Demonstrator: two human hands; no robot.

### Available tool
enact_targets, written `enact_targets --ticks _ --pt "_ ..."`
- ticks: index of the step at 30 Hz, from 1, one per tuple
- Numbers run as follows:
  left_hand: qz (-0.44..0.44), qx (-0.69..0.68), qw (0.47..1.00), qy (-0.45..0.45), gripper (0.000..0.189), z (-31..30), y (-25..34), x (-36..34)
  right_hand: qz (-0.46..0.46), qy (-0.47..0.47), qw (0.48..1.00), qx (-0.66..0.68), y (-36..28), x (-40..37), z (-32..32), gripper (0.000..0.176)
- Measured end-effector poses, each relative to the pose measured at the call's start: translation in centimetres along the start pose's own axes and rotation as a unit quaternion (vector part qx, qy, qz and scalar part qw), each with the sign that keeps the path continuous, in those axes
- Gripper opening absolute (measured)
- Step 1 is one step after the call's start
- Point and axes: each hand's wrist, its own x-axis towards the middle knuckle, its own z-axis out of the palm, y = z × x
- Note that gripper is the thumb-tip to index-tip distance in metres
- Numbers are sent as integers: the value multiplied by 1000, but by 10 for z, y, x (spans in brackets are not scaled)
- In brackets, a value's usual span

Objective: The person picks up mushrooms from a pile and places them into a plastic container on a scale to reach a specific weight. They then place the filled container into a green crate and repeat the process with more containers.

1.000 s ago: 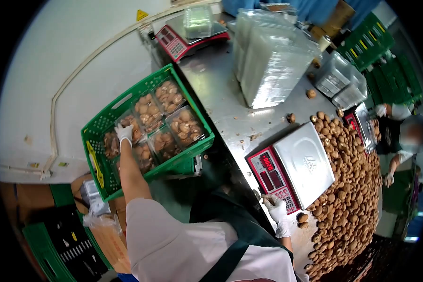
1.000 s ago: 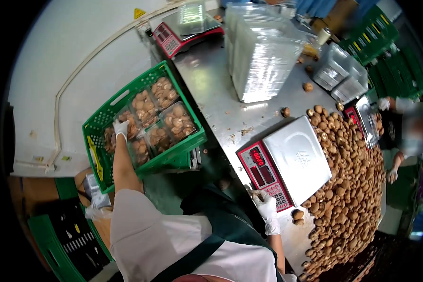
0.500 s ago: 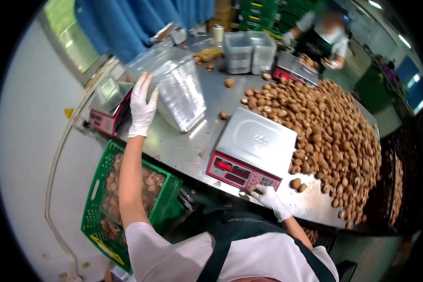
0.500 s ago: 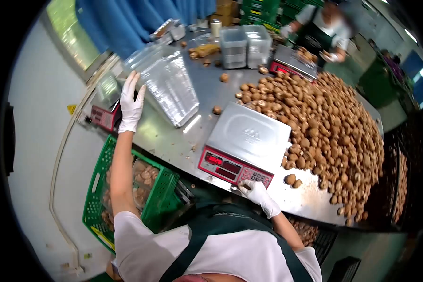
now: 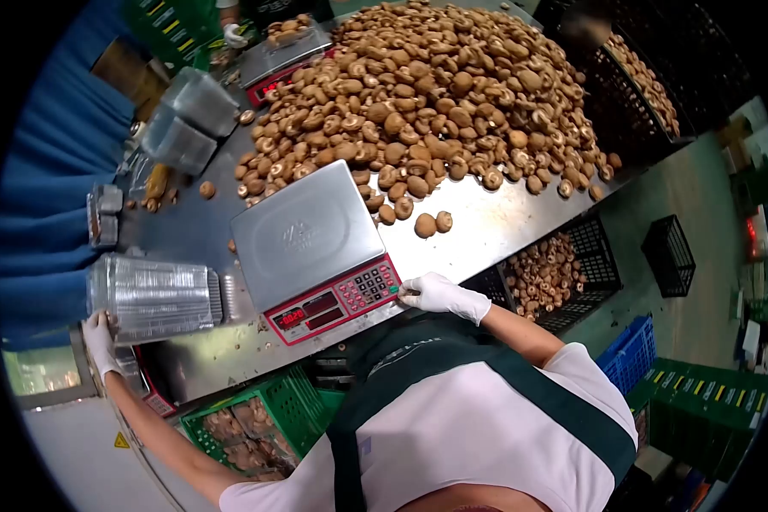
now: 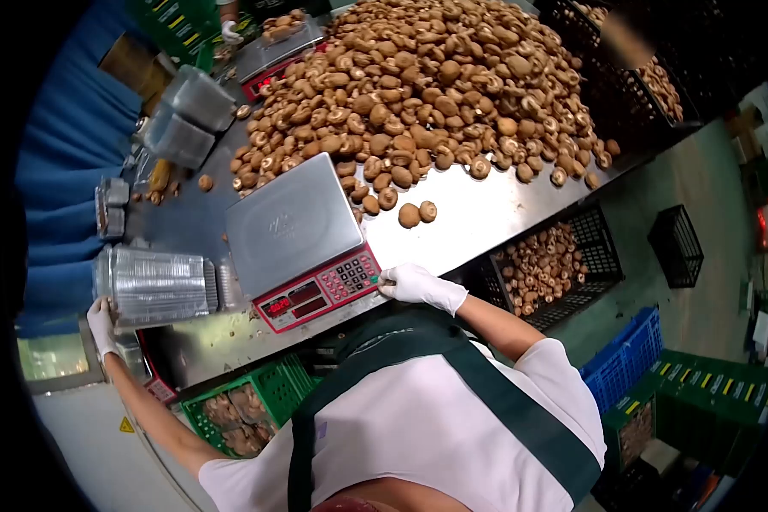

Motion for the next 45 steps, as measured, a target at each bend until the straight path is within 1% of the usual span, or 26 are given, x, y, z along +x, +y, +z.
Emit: enact_targets --ticks 2,3,5,7,9,10,11,13,14,15,17,18,19,21,23,25,27,29,31,33,35,37,39,42,43,45 --pt "-87 21 996 1 19 -6 5 7 5 -15 1000 -7 4 -1 -6 27" --pt "-85 25 996 -2 19 -5 9 8 7 -15 1000 -2 5 -3 -9 27" --pt "-127 116 978 118 19 -6 17 11 20 -14 999 -20 7 -5 -19 28" --pt "-115 155 975 111 20 -18 23 11 13 -10 1000 -9 19 -6 -26 27" --pt "97 250 957 109 25 -22 41 3 18 12 1000 -6 28 -10 -36 26" --pt "67 262 961 52 27 -23 49 -1 17 27 999 -3 36 -12 -38 25" --pt "66 266 960 51 27 -21 62 -8 17 24 1000 0 42 -14 -42 25" --pt "86 463 882 -2 26 -16 85 -22 23 29 999 17 52 -17 -52 24" --pt "105 480 869 63 28 -14 96 -30 21 33 999 7 58 -19 -56 24" --pt "103 484 867 63 28 -15 103 -32 18 29 999 10 64 -20 -60 24" --pt "142 376 854 330 28 -17 117 -36 23 39 999 9 75 -22 -68 22" --pt "146 362 830 398 24 1 156 -59 36 41 998 8 76 -23 -75 22" --pt "144 367 829 397 24 24 177 -76 39 42 998 13 79 -23 -82 22" --pt "205 110 903 361 20 72 210 -104 46 50 997 38 87 -19 -94 21" --pt "229 146 933 235 18 138 231 -145 56 80 993 60 94 -13 -106 24" --pt "321 199 918 122 22 208 224 -181 72 112 990 45 97 -5 -119 25" --pt "347 214 912 -46 14 269 221 -218 86 139 986 24 96 5 -135 25" --pt "303 241 911 -144 7 315 195 -248 51 203 977 -35 96 16 -152 26" --pt "309 314 885 -150 10 334 195 -270 43 221 971 -78 98 30 -171 39" --pt "196 251 913 -254 20 329 203 -274 -33 264 957 -113 102 49 -189 48" --pt "184 272 911 -250 28 324 238 -283 -24 283 940 -187 99 68 -204 55" --pt "175 297 906 -244 35 330 280 -290 -26 292 939 -181 105 96 -212 62" --pt "267 192 940 -87 49 355 318 -297 -1 238 953 -185 94 113 -222 65" --pt "249 47 953 -164 54 424 360 -309 -20 202 930 -307 103 139 -205 67" --pt "240 15 952 -189 58 453 368 -309 -50 252 907 -334 108 143 -194 66" --pt "263 100 939 -199 76 516 364 -304 -76 229 911 -334 106 137 -189 63"
